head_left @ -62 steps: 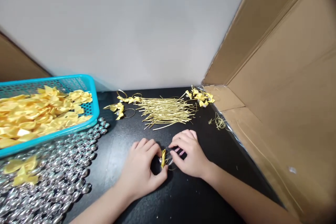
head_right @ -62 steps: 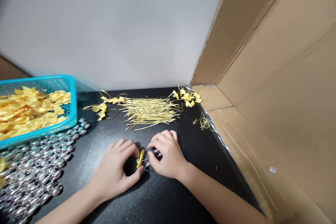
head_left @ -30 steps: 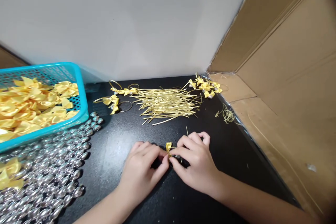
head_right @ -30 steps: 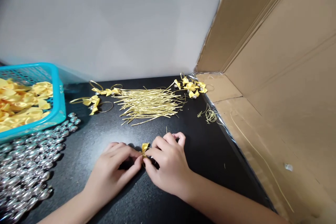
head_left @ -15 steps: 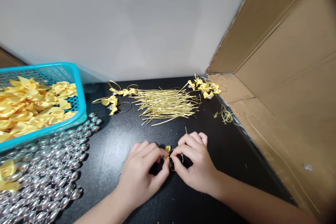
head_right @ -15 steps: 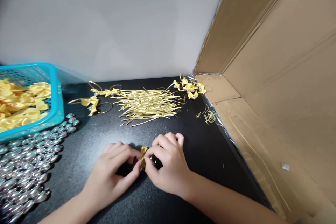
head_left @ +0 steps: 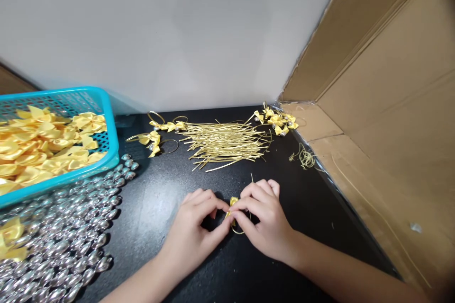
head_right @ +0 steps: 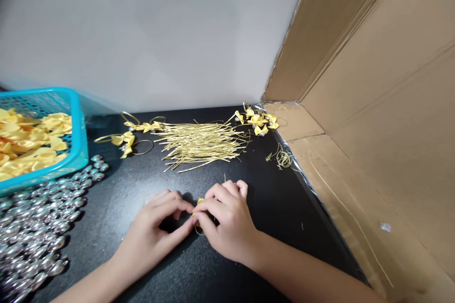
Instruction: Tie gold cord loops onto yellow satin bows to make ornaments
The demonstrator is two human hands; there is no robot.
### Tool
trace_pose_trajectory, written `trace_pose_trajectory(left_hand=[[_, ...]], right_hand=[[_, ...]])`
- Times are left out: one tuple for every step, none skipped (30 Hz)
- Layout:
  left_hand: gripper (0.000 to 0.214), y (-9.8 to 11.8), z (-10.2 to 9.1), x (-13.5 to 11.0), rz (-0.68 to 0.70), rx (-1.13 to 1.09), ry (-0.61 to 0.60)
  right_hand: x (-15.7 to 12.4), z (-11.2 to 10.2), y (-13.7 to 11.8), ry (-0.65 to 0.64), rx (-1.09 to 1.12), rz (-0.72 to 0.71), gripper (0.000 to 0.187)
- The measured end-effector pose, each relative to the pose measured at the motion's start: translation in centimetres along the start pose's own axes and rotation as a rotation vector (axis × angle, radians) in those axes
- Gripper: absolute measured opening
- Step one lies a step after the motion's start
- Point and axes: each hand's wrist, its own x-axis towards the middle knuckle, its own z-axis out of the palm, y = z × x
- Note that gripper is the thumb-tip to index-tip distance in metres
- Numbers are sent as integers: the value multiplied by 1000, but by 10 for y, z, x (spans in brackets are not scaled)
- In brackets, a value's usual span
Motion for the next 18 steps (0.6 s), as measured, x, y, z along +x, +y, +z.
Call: trace_pose_trajectory(left_hand=[[10, 1, 0, 0, 0, -21, -2], [10, 2, -1, 1, 4, -43, -7], [10, 2, -1, 1, 11, -67, -17], [11, 3, -1, 1, 17, -93, -33], [12, 3, -1, 1, 24, -119, -51], [12, 3, -2, 1, 28, -146, -70], [12, 3, -2, 1, 31, -171, -88], [13, 3, -3, 1, 32, -195, -100], [13, 3, -4, 1, 29, -219, -104], [14, 3, -5, 1, 21, -243, -105], [14, 3, -6, 1, 10, -268, -107], [15, 3, -7, 1, -4, -295, -110], [16, 2, -7, 1, -22, -325, -110], [16, 3, -8, 2, -46, -356, -110], [17, 3, -8, 2, -73, -390, -112], [17, 3, -8, 1, -102, -430, -118], [17, 4, -8, 1, -133, -475, -123], [18, 5, -7, 1, -163, -527, -132]], right_hand=[[0, 0, 0, 11, 0, -18, 14], [0, -1, 1, 21, 2, -35, 15], [0, -1, 1, 28, 5, -52, 16], [-1, -2, 1, 31, 7, -67, 16], [-1, -2, 1, 34, 10, -81, 16], [-1, -3, 1, 35, 13, -94, 16], [-1, -4, 1, 39, 15, -105, 16], [-1, -4, 1, 44, 14, -112, 16], [-1, -5, 1, 55, 11, -115, 16], [0, -5, 1, 65, 6, -113, 16], [0, -6, 0, 75, 1, -109, 16], [0, -7, 0, 84, -4, -102, 14], [1, -7, -1, 91, -8, -93, 13], [1, -8, -1, 95, -10, -86, 12], [0, -8, -1, 99, -7, -82, 12], [0, -8, -2, 106, -1, -83, 12], [0, -8, -2, 114, 9, -87, 12], [-1, -8, -1, 124, 19, -95, 12]])
